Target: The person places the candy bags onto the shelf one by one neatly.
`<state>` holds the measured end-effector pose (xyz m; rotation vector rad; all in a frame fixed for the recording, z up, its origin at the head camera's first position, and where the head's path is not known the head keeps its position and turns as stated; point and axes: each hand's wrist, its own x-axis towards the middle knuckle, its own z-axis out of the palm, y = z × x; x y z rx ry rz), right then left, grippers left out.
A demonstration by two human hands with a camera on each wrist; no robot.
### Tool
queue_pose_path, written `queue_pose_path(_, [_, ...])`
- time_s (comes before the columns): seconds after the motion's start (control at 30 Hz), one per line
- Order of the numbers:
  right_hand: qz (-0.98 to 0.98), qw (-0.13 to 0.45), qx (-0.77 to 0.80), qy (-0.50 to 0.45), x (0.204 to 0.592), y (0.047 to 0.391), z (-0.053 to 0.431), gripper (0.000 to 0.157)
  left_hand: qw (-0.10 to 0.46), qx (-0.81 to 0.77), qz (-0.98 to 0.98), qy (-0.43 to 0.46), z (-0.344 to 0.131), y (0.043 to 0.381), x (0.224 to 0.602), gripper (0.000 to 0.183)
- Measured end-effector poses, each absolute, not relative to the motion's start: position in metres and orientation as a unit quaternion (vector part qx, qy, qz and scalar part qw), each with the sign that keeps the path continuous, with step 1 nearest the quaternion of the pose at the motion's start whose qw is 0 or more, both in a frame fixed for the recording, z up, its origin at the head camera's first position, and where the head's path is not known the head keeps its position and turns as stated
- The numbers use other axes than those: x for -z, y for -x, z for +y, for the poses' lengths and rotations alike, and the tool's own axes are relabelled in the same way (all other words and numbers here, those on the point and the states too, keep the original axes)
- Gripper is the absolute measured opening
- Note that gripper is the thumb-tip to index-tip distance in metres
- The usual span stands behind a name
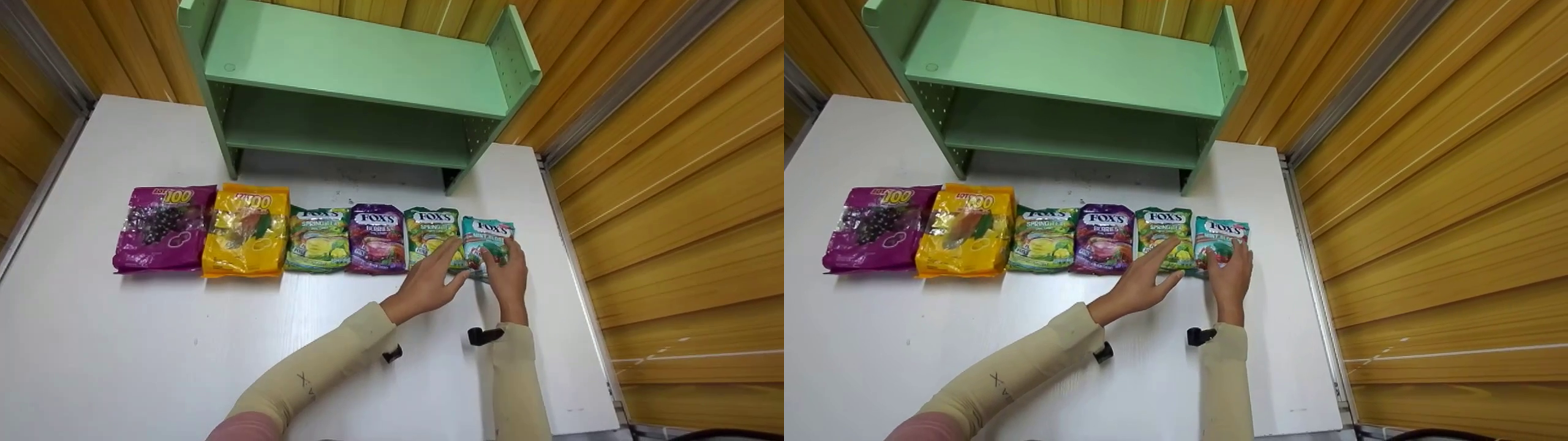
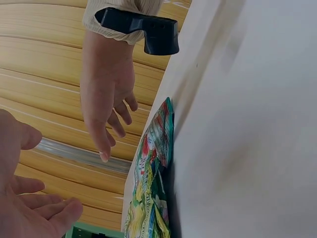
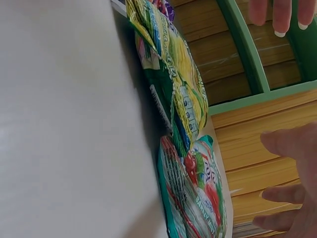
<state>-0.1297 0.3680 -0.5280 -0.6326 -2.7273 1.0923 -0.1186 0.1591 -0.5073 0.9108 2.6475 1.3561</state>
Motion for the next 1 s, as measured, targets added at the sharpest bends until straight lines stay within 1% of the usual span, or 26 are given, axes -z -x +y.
queue_pose_path(0.1, [-0.904,0.057,-0.364,0.217,0.530,0.130,0.371,0.069,0.016,-0.433,0.851,-0.297,0.162,0.122,0.509,0.064])
queue_pose_path(0.4, [-0.900,0.030,-0.365,0.235,0.534,0.133,0.374,0.071,0.061,-0.439,0.845,-0.298,0.174,0.132,0.509,0.063])
queue_pose_path(0.73, [-0.904,0.015,-0.359,0.231,0.534,0.140,0.375,0.078,0.108,-0.452,0.844,-0.270,0.188,0.145,0.506,0.065])
queue_pose_path(1.0, [-0.911,0.011,-0.353,0.215,0.539,0.145,0.380,0.079,0.158,-0.459,0.840,-0.241,0.201,0.155,0.506,0.069])
